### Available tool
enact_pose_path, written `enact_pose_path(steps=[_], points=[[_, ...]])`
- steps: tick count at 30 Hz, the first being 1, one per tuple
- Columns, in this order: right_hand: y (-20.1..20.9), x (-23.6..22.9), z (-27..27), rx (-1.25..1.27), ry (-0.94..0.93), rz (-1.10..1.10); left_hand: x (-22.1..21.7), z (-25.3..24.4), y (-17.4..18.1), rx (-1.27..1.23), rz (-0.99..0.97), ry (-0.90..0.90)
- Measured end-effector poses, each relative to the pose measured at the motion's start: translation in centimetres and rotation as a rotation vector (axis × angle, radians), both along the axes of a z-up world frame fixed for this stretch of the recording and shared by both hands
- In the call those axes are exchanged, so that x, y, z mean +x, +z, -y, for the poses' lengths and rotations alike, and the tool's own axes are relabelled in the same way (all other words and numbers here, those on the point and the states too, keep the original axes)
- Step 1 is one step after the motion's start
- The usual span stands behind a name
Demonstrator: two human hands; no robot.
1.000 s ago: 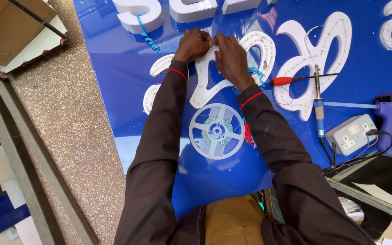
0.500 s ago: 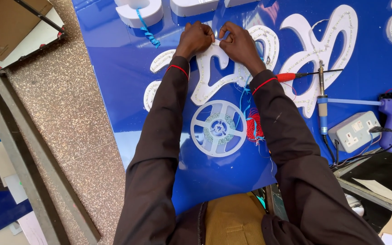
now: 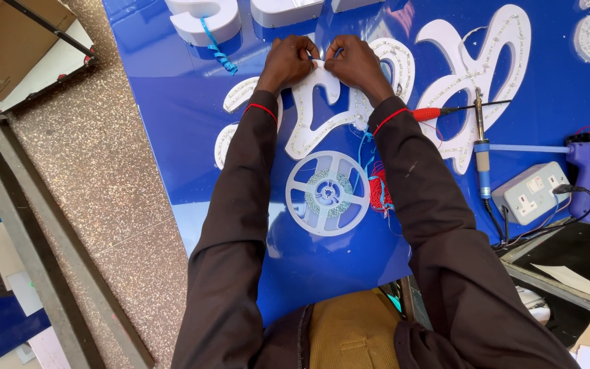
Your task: The person assembles an LED sign by placing LED strips into white letter-shaped channels on a blue board. They use a utility knife to trim excess strip and a soldering iron to join wires. Tools and materials including a spool of LED strip, wires, and a hot glue gun are visible on the work surface.
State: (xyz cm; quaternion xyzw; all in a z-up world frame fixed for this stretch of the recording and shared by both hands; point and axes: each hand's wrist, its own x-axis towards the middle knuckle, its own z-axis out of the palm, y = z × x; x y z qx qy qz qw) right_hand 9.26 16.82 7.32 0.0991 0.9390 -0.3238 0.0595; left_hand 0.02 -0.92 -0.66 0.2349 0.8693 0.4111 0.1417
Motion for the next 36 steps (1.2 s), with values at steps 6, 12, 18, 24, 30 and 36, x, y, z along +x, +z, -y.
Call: enact_pose_path(steps=[6,12,18,24,30,36], points=[[-1.4,-0.3,-2.4,-0.278,0.242,-0.144,0.2,-0.4,-1.0,0.056,-0.077,0.063],[-4.1,-0.1,-2.6,0.187,0.445,-0.576,-0.5,-1.0,-1.8,0.052,-0.076,0.075],[-3.5,0.3,-1.4,0.189,0.385,-0.575,-0.3,-0.5,-1.2,0.074,-0.007,0.063],[-4.0,1.4,-1.1,0.215,0.367,-0.621,1.3,-0.7,0.4,0.055,-0.017,0.165],[-2.8,3.6,-0.8,0.465,0.446,-0.545,0.4,-0.9,-1.5,0.105,-0.18,0.109],[-1.8,4.4,0.0,0.191,0.255,-0.266,1.3,-0.2,0.3,0.065,-0.111,0.082]])
